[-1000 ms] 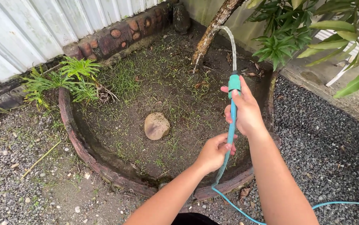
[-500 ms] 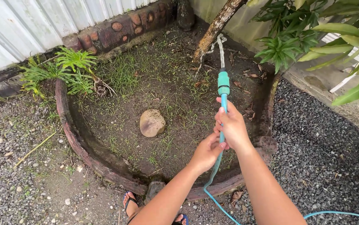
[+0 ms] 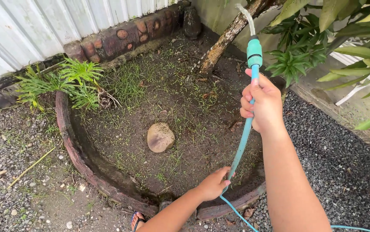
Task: Watering several potted plants and garden beds using a handheld garden hose.
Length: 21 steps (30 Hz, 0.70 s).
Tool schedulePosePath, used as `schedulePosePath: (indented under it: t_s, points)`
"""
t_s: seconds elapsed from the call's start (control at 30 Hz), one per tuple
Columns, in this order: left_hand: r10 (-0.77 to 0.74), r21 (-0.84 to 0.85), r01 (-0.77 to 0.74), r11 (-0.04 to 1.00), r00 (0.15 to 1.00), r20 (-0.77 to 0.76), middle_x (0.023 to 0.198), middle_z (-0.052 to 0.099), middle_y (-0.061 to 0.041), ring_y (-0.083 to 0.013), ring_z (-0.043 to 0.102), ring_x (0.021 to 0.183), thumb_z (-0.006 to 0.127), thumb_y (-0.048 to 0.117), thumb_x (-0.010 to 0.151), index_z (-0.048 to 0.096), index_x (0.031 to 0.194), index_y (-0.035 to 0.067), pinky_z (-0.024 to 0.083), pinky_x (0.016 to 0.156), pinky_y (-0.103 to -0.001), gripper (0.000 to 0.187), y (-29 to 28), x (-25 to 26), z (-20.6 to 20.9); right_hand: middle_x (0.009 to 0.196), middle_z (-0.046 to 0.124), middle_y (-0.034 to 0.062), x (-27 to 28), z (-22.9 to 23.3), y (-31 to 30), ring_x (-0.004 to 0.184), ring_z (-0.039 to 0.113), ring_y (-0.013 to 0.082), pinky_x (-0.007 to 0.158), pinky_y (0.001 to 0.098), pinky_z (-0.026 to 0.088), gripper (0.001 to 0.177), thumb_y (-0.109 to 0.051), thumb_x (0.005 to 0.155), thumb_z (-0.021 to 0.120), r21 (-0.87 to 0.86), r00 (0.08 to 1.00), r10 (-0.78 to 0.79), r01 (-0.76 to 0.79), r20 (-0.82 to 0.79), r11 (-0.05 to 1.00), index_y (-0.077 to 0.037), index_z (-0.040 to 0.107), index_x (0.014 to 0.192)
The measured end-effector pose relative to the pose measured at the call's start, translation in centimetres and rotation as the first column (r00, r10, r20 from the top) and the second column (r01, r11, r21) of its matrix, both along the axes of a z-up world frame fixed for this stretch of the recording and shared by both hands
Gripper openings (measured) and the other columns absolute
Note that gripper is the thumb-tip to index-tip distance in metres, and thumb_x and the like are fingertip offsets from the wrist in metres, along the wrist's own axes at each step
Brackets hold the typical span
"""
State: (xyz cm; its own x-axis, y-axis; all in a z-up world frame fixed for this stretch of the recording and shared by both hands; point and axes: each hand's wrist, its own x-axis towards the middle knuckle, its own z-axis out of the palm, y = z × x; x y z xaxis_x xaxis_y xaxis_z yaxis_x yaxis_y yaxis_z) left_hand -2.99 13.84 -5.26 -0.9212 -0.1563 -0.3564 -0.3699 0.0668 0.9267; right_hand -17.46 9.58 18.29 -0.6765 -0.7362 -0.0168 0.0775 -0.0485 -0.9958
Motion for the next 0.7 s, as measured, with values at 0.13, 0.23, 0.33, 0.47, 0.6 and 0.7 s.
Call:
schedulePosePath:
  t_s: [0.13, 0.23, 0.33, 0.47, 0.6, 0.7]
  points:
    - [-0.106, -0.062, 0.113, 0.992, 0.988, 0.108, 0.132, 0.059, -0.006, -0.0208, 0.059, 0.111, 0.041, 0.016, 0.11, 0.051, 0.134, 0.021, 0.049, 0.096, -0.044, 0.026, -1.1, 0.3, -2.2, 0.067, 0.036, 0.0013, 0.6, 2.8, -0.7, 0.046, 0.023, 0.0087, 0.04, 0.0231, 0.019, 0.04, -0.027, 0.106, 0.049, -0.117, 1.0, -0.023, 0.025, 0.021, 0.993, -0.009, 0.057, 0.141]
    - [-0.025, -0.078, 0.032, 0.996, 0.995, 0.093, 0.117, 0.061, -0.003, -0.02, 0.058, 0.1, 0.039, 0.017, 0.111, 0.053, 0.12, 0.02, 0.047, 0.086, -0.04, 0.017, -0.7, -0.1, -6.0, 0.067, 0.036, 0.0001, 0.7, 4.8, -1.1, 0.047, 0.022, 0.0077, 0.04, 0.0223, 0.018, 0.039, -0.029, 0.106, 0.049, -0.124, 1.0, -0.007, 0.005, -0.019, 0.992, -0.011, 0.058, 0.139]
    - [0.087, -0.011, -0.087, 0.996, 0.996, -0.004, 0.106, 0.065, 0.0, -0.0154, 0.048, 0.075, 0.04, 0.013, 0.11, 0.054, 0.107, 0.024, 0.041, 0.071, -0.035, 0.018, 0.4, -0.4, -7.5, 0.067, 0.033, -0.0005, -0.2, 5.4, -1.6, 0.048, 0.02, 0.0078, 0.04, 0.0217, 0.018, 0.039, -0.03, 0.105, 0.051, -0.121, 1.0, 0.023, -0.025, -0.014, 0.992, -0.01, 0.06, 0.137]
    - [0.202, 0.119, -0.199, 0.973, 0.979, -0.017, 0.112, 0.062, -0.002, -0.0153, 0.054, 0.105, 0.03, 0.006, 0.107, 0.057, 0.114, 0.022, 0.043, 0.092, -0.031, 0.031, 2.7, -1.0, -10.0, 0.068, 0.036, -0.0011, -2.6, 4.1, -2.1, 0.048, 0.023, 0.005, 0.041, 0.0185, 0.019, 0.039, -0.026, 0.104, 0.054, -0.18, 0.993, 0.115, -0.11, 0.018, 0.977, -0.009, 0.056, 0.139]
    - [0.337, 0.23, -0.303, 0.925, 0.933, -0.124, 0.092, 0.049, 0.002, -0.0151, 0.045, 0.089, 0.029, 0.005, 0.108, 0.05, 0.099, 0.019, 0.039, 0.085, -0.029, 0.027, 3.0, -2.6, -11.2, 0.068, 0.044, 0.0029, -2.8, 3.1, -2.1, 0.047, 0.036, 0.0087, 0.039, 0.0226, 0.029, 0.051, -0.012, 0.101, 0.052, -0.176, 0.967, 0.249, -0.235, 0.063, 0.956, -0.011, 0.044, 0.151]
    - [0.393, 0.259, -0.357, 0.898, 0.913, -0.105, 0.087, 0.047, 0.002, -0.0135, 0.041, 0.079, 0.026, 0.008, 0.11, 0.05, 0.101, 0.019, 0.036, 0.075, -0.027, 0.027, 2.4, -3.5, -8.6, 0.065, 0.044, 0.0049, -2.3, 1.0, -1.5, 0.047, 0.038, 0.0134, 0.039, 0.0279, 0.035, 0.053, -0.029, 0.104, 0.047, -0.058, 0.963, 0.269, -0.268, 0.013, 0.962, -0.016, 0.039, 0.155]
